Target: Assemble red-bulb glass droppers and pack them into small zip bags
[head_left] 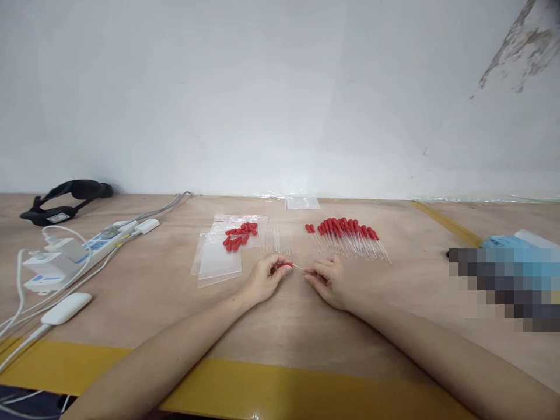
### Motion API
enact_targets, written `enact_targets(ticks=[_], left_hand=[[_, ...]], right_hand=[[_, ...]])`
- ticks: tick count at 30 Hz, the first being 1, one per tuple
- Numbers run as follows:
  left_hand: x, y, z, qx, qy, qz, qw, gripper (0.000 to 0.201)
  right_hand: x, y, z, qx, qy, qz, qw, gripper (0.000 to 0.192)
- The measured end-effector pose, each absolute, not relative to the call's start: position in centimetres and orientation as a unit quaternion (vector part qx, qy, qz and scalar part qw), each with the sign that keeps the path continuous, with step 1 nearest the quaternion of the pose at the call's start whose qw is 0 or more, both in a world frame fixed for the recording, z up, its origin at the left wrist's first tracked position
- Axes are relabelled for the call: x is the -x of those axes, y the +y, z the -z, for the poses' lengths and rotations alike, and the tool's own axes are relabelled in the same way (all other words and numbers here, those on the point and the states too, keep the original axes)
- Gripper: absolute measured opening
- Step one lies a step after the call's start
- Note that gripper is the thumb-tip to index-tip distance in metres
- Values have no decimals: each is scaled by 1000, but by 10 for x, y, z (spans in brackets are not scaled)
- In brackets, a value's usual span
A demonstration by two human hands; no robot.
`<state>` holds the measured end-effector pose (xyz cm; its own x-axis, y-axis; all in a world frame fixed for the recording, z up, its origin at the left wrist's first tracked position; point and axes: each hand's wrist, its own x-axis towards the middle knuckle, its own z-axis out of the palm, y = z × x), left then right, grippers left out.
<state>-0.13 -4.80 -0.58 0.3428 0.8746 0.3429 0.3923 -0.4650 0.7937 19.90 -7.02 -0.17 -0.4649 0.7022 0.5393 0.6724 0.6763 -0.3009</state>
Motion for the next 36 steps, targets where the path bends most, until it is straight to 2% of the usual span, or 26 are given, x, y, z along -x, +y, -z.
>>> enact_targets(ticks=[7, 16, 25, 30, 34, 36], left_hand=[[2, -54, 0, -793, 396, -339, 315, 17], [2, -59, -1, -822, 397, -330, 241, 18], [3, -60, 0, -863, 362, -308, 173, 17], [6, -53, -9, -883, 336, -295, 142, 18], [28, -35, -18, -863, 378, -334, 37, 30], [47, -22, -19, -819, 452, -350, -43, 28]], right_hand=[[-209, -70, -17, 379, -888, 35, 257, 23], [-200, -76, -17, 388, -879, 68, 269, 26], [-196, -70, -2, 399, -885, 17, 239, 28], [-193, -72, -15, 417, -887, -8, 201, 29], [-199, -64, -33, 466, -862, -59, 191, 27], [-206, -50, -38, 530, -819, -80, 207, 29]])
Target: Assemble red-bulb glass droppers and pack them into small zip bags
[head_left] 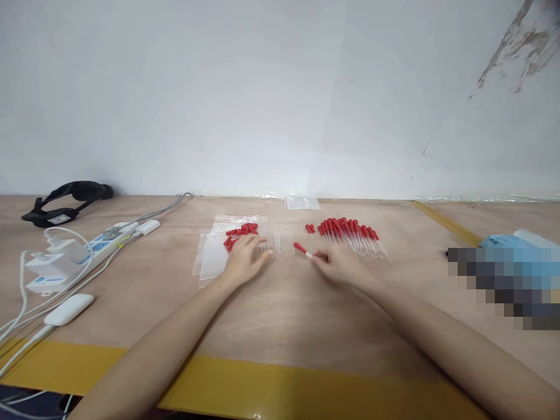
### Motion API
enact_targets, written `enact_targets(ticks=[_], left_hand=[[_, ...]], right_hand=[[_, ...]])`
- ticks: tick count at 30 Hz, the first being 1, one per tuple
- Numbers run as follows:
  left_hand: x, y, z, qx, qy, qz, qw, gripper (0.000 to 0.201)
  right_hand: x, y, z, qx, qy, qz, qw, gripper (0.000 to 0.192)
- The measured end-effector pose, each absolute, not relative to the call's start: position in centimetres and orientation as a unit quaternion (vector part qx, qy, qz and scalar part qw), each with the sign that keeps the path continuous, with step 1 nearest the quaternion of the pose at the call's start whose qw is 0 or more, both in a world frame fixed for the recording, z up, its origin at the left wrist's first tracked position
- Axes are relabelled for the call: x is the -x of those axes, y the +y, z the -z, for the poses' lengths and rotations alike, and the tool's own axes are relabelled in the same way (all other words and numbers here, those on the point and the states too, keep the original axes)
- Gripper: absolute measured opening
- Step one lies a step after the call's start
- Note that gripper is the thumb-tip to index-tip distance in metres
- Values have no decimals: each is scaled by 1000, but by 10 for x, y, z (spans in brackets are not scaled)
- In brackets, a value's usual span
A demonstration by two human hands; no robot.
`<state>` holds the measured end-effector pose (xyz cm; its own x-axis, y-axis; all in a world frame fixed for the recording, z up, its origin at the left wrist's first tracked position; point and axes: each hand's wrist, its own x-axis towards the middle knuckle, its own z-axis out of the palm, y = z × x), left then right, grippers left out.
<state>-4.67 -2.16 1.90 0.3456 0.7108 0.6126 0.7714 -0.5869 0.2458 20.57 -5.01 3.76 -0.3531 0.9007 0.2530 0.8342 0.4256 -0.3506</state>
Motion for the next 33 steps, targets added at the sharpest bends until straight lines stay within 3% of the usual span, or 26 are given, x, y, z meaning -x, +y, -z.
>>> enact_targets(ticks=[4, 7, 14, 19, 33], left_hand=[[81, 2, -14, 728, -588, 325, 140, 26], [92, 9, -10, 708, -627, 300, 125, 25], [93, 12, -6, 709, -643, 277, 83, 21], [93, 14, -5, 704, -649, 259, 126, 22], [83, 4, -15, 718, -658, 136, 181, 23]], right_hand=[[-213, -11, -36, 667, -706, 0, 241, 37], [-209, 14, -30, 717, -665, 39, 207, 36], [-201, 30, -18, 751, -643, 48, 143, 34], [-186, 25, -18, 707, -680, 104, 162, 35], [-126, 35, -26, 734, -665, -62, 121, 28]])
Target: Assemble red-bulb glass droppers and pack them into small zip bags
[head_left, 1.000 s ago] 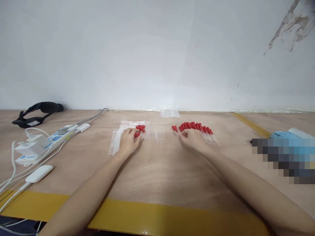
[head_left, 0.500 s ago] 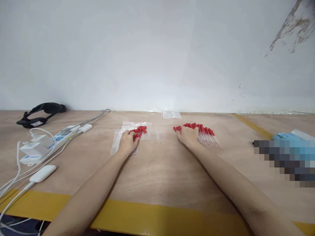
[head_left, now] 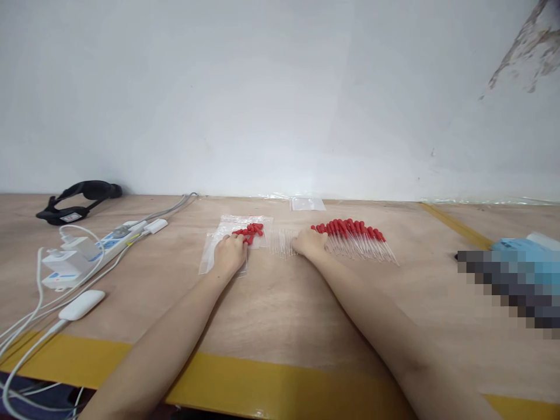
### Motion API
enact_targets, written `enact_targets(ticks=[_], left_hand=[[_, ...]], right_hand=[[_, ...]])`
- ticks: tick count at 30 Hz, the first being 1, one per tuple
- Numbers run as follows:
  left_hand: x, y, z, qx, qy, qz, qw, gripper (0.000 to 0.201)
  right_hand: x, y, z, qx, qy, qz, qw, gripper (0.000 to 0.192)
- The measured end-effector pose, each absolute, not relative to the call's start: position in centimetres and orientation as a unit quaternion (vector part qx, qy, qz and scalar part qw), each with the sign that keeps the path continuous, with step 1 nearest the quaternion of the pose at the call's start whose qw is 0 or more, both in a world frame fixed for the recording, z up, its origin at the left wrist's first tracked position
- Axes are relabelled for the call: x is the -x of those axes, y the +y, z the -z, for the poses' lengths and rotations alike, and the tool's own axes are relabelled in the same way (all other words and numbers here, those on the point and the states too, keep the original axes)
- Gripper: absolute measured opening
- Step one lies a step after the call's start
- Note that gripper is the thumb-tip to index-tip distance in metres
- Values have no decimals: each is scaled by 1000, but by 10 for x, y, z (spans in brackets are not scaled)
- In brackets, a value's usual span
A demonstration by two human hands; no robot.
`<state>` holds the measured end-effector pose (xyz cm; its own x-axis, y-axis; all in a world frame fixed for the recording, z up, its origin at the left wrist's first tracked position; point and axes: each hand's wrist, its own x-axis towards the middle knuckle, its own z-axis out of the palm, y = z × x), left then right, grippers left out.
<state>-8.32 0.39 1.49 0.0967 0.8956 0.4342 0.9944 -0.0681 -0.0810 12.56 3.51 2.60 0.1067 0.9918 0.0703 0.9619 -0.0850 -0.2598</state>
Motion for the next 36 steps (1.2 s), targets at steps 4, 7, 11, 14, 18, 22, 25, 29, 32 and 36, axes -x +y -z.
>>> enact_targets(ticks=[4, 7, 11, 14, 18, 22, 25, 29, 32, 36], left_hand=[[81, 0, -16, 708, -668, 129, 188, 23], [80, -2, -18, 700, -668, 154, 198, 26], [77, -5, -21, 709, -640, 229, 188, 26], [63, -13, -21, 749, -574, 310, 113, 26], [31, -35, -13, 795, -487, 360, -45, 19], [6, -52, -3, 799, -443, 347, -211, 15], [0, -55, 2, 789, -422, 356, -270, 12], [1, -52, 3, 767, -412, 378, -315, 13], [1, -51, 4, 762, -411, 381, -324, 14], [1, -50, 6, 762, -411, 387, -316, 14]], right_hand=[[-124, 36, -29, 732, -666, -81, 119, 29], [-125, 32, -31, 724, -673, -79, 131, 28], [-140, 17, -32, 701, -692, -49, 166, 31], [-165, 0, -27, 626, -739, -31, 247, 28], [-200, -27, -12, 494, -807, -23, 323, 23], [-216, -51, 1, 454, -822, -1, 344, 23], [-214, -62, 6, 443, -823, -16, 356, 24], [-206, -69, 6, 421, -843, -15, 335, 23], [-203, -71, 3, 419, -844, -6, 334, 22], [-203, -71, 1, 418, -850, -19, 322, 21]])
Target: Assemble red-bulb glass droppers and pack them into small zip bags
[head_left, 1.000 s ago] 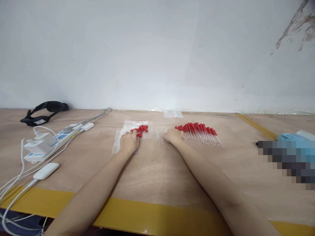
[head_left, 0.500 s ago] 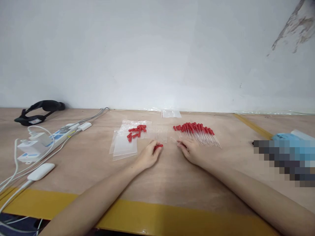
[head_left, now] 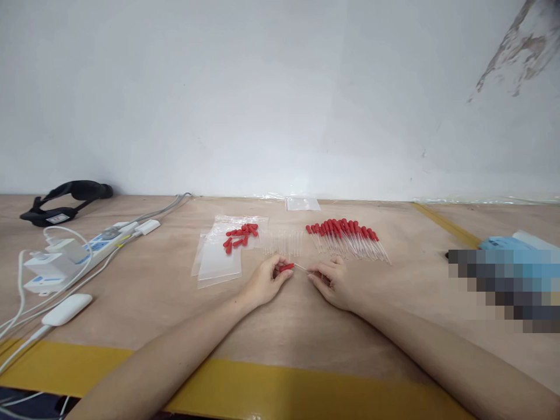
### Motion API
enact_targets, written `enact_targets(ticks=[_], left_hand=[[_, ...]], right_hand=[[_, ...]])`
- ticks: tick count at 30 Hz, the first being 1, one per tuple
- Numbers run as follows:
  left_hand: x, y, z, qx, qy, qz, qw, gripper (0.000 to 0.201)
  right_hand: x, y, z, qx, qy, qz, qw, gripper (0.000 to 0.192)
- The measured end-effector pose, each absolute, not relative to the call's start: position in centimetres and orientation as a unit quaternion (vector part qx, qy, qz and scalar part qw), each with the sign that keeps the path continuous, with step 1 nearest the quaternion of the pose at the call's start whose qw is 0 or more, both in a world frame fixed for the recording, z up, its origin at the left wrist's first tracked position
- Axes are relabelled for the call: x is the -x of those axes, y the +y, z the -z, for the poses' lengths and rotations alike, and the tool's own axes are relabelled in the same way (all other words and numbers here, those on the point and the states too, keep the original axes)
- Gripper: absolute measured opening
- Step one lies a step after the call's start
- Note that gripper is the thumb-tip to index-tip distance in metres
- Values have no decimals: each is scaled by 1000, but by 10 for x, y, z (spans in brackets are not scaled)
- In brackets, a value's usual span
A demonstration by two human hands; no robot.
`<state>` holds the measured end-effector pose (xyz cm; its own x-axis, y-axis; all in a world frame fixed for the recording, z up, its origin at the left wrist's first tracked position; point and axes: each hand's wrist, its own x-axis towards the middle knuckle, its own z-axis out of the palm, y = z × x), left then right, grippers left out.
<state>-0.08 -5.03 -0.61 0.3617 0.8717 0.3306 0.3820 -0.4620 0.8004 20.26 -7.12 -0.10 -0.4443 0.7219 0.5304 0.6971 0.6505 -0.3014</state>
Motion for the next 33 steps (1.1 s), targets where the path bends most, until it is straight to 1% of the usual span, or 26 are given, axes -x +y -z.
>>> enact_targets(ticks=[6, 10, 14, 18, 25, 30, 33], left_hand=[[0, -48, 8, -750, 419, -386, 336, 18], [1, -50, 7, -744, 413, -388, 354, 18], [2, -55, 4, -767, 409, -363, 336, 17], [3, -58, 2, -801, 403, -324, 303, 15], [2, -60, 1, -827, 398, -308, 252, 15], [2, -62, 2, -822, 391, -330, 249, 14], [3, -60, 4, -822, 386, -333, 254, 15]], right_hand=[[-201, -71, 3, 401, -858, -48, 317, 21], [-203, -72, -1, 388, -872, -63, 292, 22], [-208, -74, -15, 394, -883, -53, 251, 22], [-212, -75, -26, 399, -892, -16, 210, 24], [-203, -77, -25, 407, -889, 16, 209, 27], [-198, -73, -12, 424, -876, -23, 228, 26], [-196, -70, -7, 422, -877, -51, 224, 29]])
